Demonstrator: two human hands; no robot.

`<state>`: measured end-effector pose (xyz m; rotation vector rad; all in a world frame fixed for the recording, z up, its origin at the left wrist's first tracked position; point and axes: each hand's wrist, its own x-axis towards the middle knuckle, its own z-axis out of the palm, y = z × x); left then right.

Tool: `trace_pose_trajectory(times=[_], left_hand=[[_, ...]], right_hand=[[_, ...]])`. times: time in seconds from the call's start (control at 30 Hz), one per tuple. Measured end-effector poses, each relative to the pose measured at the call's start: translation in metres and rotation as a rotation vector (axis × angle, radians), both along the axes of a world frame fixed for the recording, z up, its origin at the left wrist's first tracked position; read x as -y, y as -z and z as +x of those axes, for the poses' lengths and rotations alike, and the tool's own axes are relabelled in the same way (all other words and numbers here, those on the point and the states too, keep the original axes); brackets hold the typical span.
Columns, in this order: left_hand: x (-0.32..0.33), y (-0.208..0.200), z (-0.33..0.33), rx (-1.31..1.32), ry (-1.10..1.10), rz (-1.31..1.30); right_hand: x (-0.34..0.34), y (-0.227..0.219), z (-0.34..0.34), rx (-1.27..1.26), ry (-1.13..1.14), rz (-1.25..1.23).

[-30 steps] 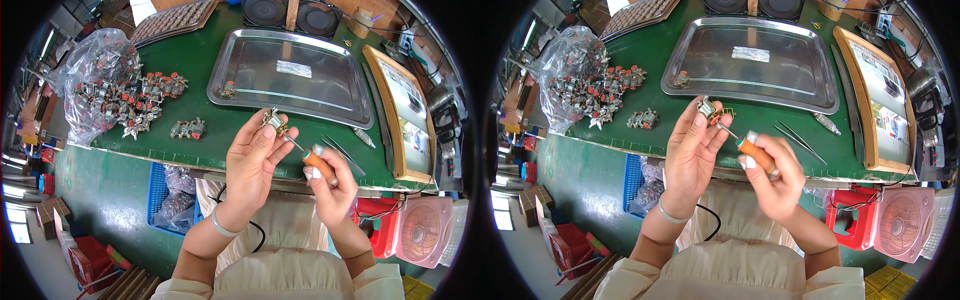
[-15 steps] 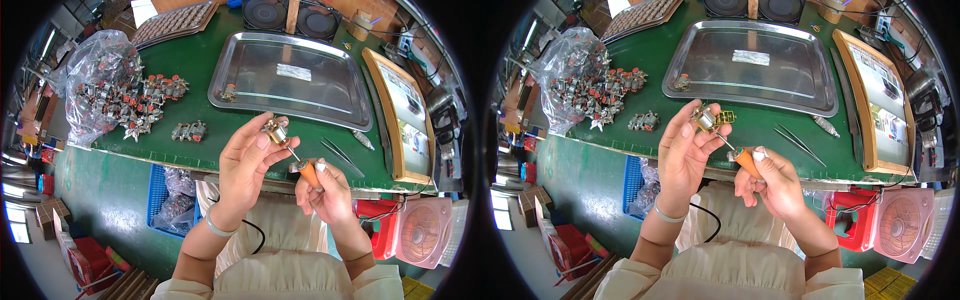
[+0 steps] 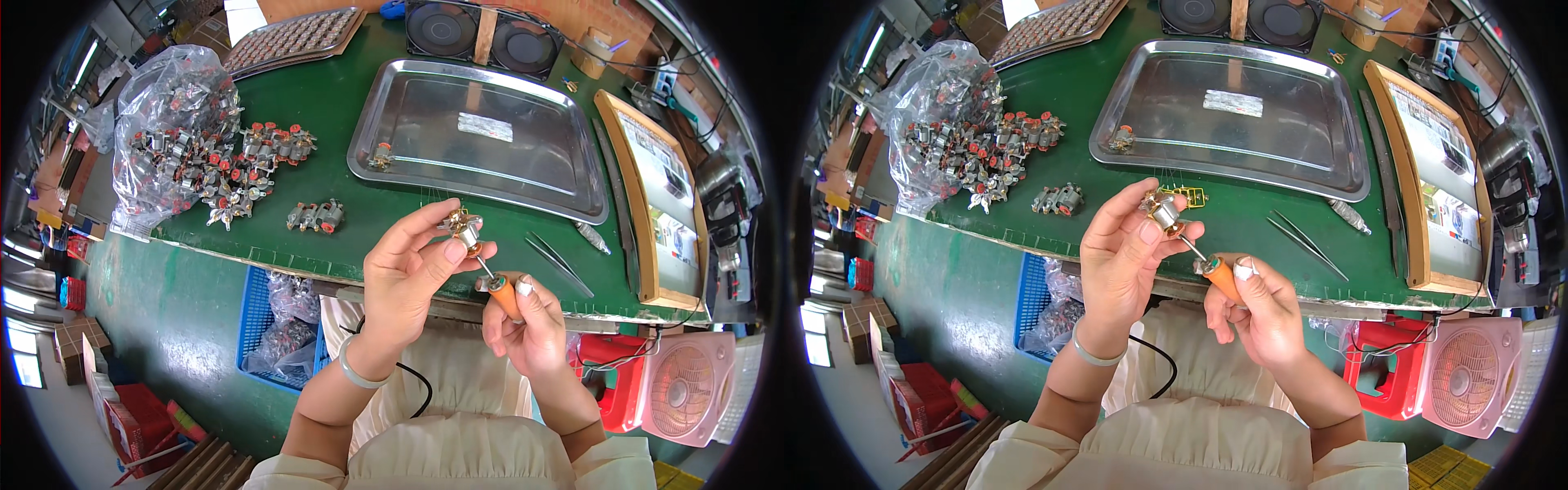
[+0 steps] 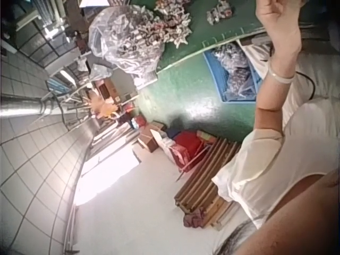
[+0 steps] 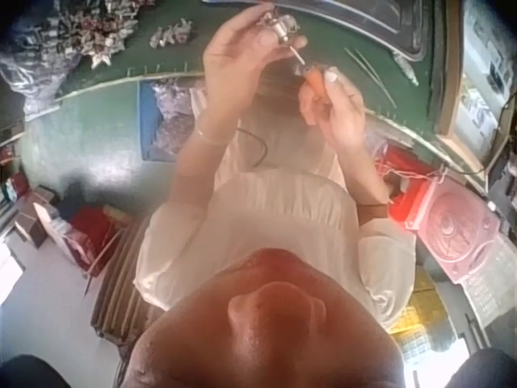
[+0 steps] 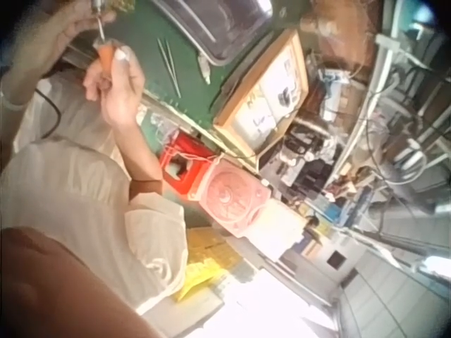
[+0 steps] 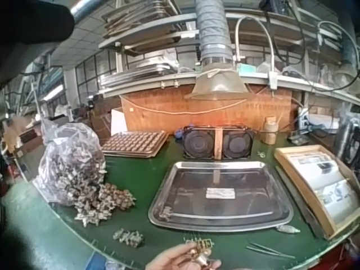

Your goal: The person is assembling small electronic components onto a base using tools.

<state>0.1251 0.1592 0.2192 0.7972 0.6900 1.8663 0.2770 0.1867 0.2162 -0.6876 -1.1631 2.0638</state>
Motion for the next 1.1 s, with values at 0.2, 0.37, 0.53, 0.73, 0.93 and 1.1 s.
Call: trace_pose_trajectory(times=[0.2, 0.37, 0.53, 0.73, 0.93, 1.1], left_hand=[[0.0, -0.001, -0.002, -0.004, 0.004, -0.012], [-0.001, -0.001, -0.003, -0.044, -0.007, 0.025], [0.0, -0.001, -0.004, -0.118, -0.057, -0.02], [-0.002, 0.001, -0.012, -0.114, -0.039, -0.043], [0.0, 0.008, -0.016, -0.739, 0.001, -0.096], [-0.003, 0.015, -0.015, -0.864, -0.032, -0.146]], right_hand=[[-0.002, 0.006, 0.003, -0.048, -0.061, 0.003], [-0.004, 0.006, 0.004, -0.035, -0.079, -0.016], [-0.006, 0.005, 0.005, -0.084, -0.093, -0.057], [-0.016, 0.003, 0.017, -0.091, 0.136, 0.07], [-0.048, -0.036, 0.033, 0.071, 0.235, 0.814], [-0.053, -0.046, 0.003, 0.184, 0.166, 0.986]])
